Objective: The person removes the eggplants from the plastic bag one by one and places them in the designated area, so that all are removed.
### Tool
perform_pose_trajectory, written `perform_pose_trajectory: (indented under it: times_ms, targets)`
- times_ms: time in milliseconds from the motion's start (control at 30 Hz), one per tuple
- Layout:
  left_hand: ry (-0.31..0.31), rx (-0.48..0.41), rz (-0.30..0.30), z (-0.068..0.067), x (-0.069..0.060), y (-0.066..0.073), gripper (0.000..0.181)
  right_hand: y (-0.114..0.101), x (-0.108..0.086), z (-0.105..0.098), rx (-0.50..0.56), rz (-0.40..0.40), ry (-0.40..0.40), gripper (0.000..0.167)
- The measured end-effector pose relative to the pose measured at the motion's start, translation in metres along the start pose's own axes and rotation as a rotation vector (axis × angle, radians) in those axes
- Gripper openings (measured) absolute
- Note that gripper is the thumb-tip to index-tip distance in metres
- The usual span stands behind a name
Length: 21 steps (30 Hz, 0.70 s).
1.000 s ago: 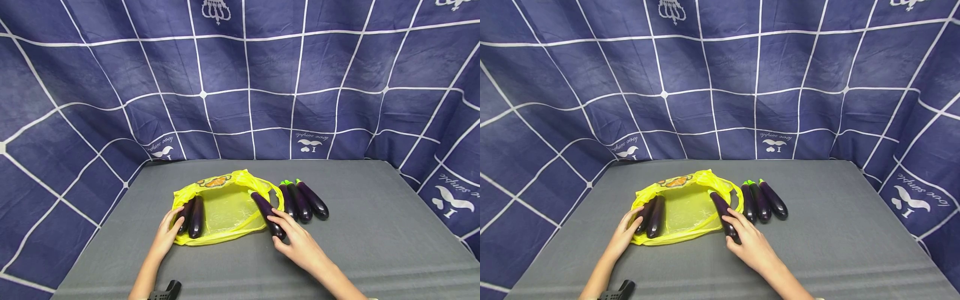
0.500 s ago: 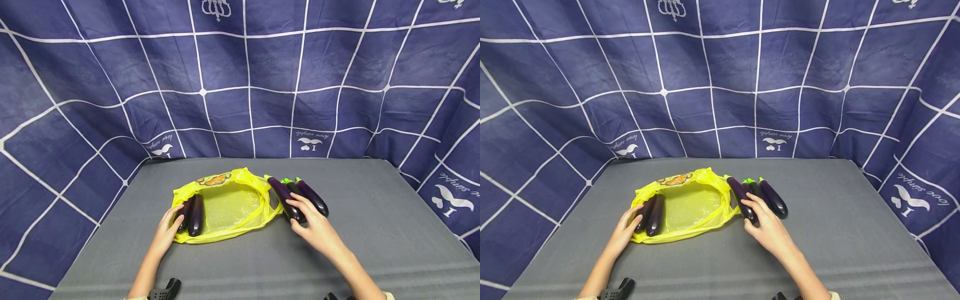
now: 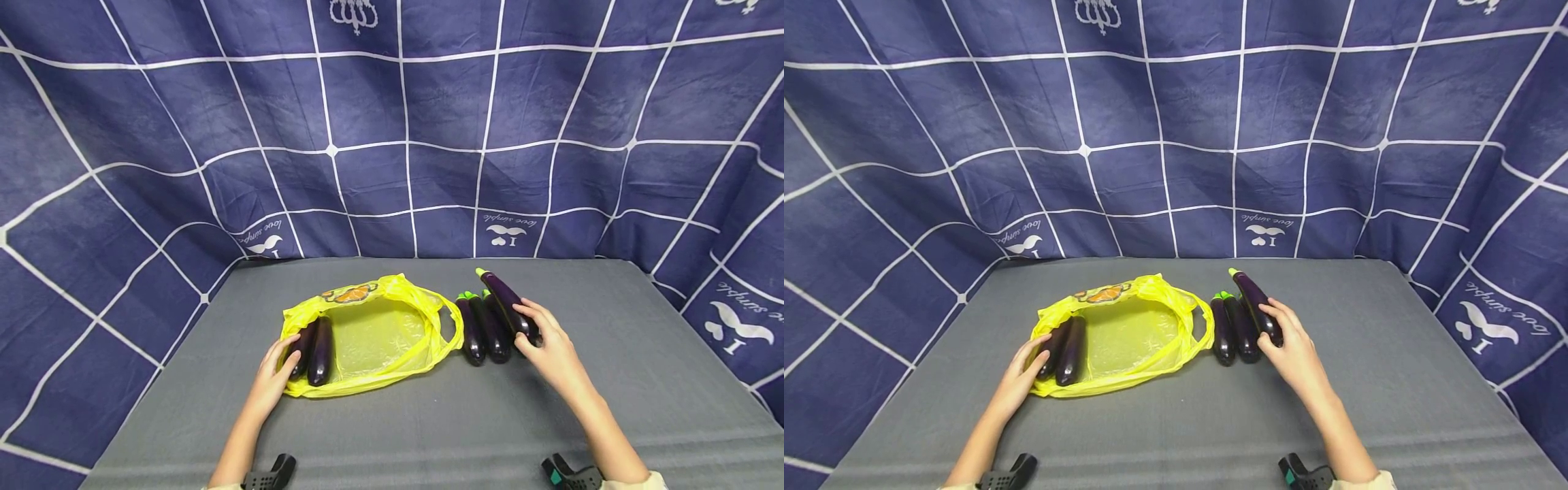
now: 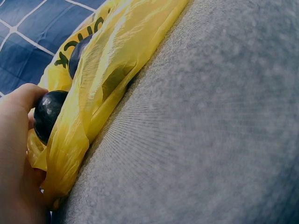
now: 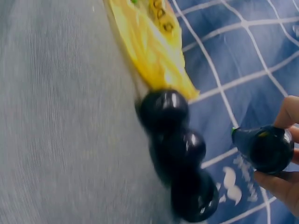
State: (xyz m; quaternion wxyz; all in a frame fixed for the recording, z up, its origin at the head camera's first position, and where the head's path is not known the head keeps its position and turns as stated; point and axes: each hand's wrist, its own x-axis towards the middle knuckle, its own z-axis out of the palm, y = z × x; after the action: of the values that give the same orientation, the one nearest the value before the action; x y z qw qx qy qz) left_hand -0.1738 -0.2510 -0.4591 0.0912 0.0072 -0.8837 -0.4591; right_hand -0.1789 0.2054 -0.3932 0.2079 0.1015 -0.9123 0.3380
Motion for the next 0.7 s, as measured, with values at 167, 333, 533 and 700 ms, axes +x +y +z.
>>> perform_pose_trajectory:
  times_ms: [167, 333, 533, 700]
  targets:
    - [-0.002, 0.004, -0.001, 0.0, 0.0, 0.001, 0.042, 0.017, 0.003, -0.003, -0.003, 0.068, 0.01, 0.044]
    - [0.004, 0.002, 0.005, 0.0, 0.0, 0.001, 0.042, 0.032, 0.004, -0.005, 0.018, 0.1, 0.025, 0.044]
    - [0.005, -0.012, 0.012, 0.0, -0.001, 0.0, 0.041, 0.056, 0.003, -0.003, 0.021, 0.141, 0.026, 0.043]
    - [0.009, -0.013, 0.016, 0.0, 0.0, -0.001, 0.041, 0.07, 0.001, -0.001, 0.034, 0.186, -0.003, 0.043]
